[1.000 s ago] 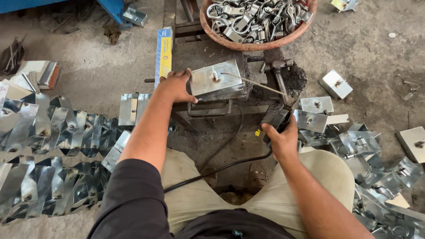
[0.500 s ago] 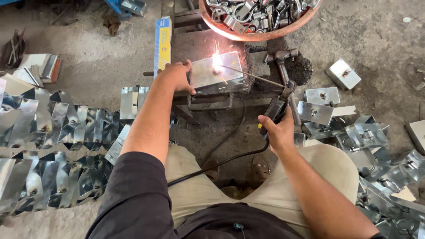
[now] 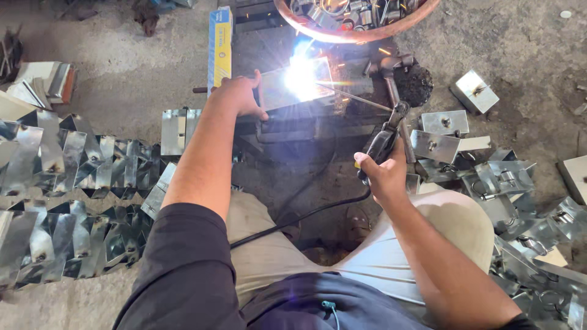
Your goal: The person welds metal eye bolts onto rectangular metal plates using a handheld welding tool. They repeatedly pick up plates and bolts, position them, weld, and place the finished units aside.
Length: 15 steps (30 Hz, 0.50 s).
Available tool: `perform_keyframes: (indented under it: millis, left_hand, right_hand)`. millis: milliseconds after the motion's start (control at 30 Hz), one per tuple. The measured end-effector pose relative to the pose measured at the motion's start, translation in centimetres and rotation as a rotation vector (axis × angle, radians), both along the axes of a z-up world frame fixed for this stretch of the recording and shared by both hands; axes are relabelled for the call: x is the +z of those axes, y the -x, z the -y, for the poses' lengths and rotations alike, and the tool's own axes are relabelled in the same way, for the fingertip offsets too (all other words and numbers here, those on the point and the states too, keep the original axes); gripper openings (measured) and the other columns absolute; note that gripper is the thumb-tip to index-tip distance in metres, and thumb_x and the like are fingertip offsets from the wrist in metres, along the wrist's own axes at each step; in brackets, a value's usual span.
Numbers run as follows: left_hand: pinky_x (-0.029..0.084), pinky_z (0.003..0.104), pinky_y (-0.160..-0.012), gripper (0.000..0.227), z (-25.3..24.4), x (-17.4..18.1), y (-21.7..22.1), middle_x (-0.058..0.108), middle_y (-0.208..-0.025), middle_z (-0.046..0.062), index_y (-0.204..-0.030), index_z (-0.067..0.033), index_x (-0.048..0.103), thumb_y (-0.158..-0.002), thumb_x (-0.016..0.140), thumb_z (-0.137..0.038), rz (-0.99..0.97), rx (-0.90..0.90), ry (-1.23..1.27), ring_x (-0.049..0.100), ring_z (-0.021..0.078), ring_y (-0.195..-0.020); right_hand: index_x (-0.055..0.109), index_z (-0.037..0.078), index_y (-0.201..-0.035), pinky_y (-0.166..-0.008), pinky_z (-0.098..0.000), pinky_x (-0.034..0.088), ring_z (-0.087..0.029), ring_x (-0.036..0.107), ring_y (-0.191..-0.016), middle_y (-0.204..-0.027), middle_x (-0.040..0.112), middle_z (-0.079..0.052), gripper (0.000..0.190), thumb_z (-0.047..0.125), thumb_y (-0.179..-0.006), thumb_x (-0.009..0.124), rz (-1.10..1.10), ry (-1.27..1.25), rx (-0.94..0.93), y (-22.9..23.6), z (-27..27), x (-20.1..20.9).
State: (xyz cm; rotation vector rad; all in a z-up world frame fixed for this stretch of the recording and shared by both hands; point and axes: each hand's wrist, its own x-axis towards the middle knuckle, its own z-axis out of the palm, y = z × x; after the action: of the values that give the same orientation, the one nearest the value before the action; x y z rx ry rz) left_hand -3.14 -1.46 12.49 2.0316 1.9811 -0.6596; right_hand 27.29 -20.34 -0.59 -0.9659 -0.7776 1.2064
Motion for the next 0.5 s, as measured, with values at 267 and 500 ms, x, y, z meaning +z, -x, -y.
perform_keyframes:
  millis: [267,500]
  left_hand:
    - [0.033,0.062,-0.116,0.138,-0.43,-0.58,0.59,0.042,-0.160,0.007,-0.165,-0.0355,0.006,-0.061,0.095,-0.052,0.040,0.048,0.041,0.032,0.0473,-0.147]
    - [0.039,0.061,-0.114,0.134,0.00,-0.29,0.49,0.054,-0.154,0.006,-0.167,-0.0378,0.012,-0.061,0.093,-0.051,0.032,0.055,0.029,0.043,0.0462,-0.143]
  right_hand:
    - [0.048,0.007,-0.123,-0.076,-0.0298,0.056,-0.012,0.060,-0.087,-0.100,0.054,-0.001,0.055,0.004,-0.080,0.080,0.065,0.031,-0.004,-0.04,0.04,0.20]
    - [0.046,0.007,-0.115,-0.073,-0.0313,0.056,-0.015,0.062,-0.080,-0.094,0.055,-0.003,0.049,0.004,-0.079,0.080,-0.006,0.033,0.029,-0.02,0.00,0.03]
